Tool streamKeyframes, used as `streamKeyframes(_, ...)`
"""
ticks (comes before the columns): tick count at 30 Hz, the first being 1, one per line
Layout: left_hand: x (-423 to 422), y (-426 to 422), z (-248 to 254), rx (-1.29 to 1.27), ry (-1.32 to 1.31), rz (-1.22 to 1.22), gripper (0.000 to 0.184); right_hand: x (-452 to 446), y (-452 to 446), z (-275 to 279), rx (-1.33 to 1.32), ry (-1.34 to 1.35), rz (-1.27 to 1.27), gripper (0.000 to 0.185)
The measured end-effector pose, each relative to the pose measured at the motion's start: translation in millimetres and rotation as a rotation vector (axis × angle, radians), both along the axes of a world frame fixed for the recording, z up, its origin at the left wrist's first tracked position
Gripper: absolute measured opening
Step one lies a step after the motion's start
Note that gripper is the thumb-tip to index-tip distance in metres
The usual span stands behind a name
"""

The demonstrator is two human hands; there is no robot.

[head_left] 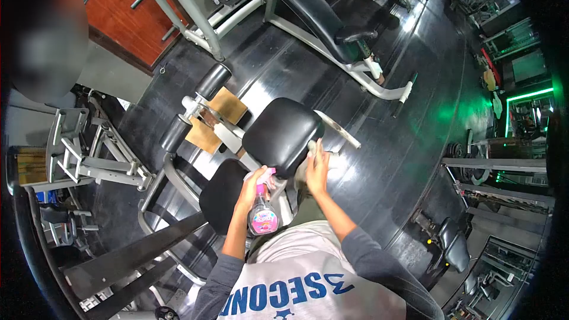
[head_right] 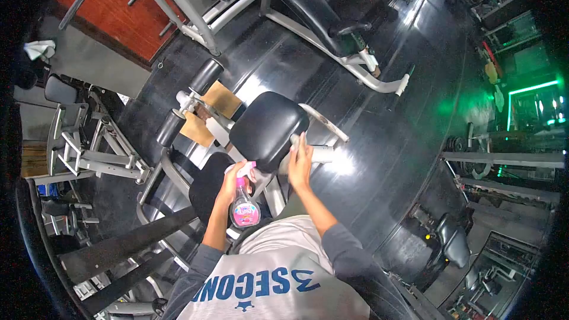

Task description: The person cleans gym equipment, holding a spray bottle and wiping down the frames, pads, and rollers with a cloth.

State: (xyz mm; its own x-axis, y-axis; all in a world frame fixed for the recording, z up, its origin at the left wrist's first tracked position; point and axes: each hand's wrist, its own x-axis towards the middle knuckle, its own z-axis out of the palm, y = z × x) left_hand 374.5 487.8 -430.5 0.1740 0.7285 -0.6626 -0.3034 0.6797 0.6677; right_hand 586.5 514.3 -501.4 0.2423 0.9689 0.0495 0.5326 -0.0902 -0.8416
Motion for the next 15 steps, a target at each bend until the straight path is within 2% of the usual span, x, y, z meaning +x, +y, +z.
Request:
streamKeyframes(1,-8.4,-11.3,-2.0,0.013,-0.009,0.001,0.043,2.1,7.1,1.5,-0.152,0.059,-0.059,0.056)
streamKeyframes(5,-26.0,-34.0,-4.2,0.098,-0.012,0.08,0.049,-25.3,-7.5,-10.3,0.027,-0.068,-0.143,0.054)
streamKeyframes(7,-35.4,-43.6,-14.4,0.132,0.01,0.079,0.048,-43.1,-39.7,7.1,-0.044,-0.058,-0.031,0.055)
streamKeyframes(9,-37.0,-48.5,-20.6,0.146,-0.008,0.116,0.048,-54.4,-68.4,1.6,0.049,-0.053,0.096,0.056)
streamKeyframes(12,-37.5,-54.2,-24.5,0.149,-0.025,0.136,0.045,-52.7,-75.7,7.2,-0.059,-0.035,0.143,0.057)
streamKeyframes(13,-36.1,-55.0,-25.4,0.128,-0.019,0.176,0.045,-49.5,-66.4,6.7,0.062,-0.056,0.146,0.055)
streamKeyframes(15,-36.5,-56.4,-28.7,0.102,-0.013,0.223,0.046,-44.1,-53.3,6.8,-0.057,0.111,0.059,0.053)
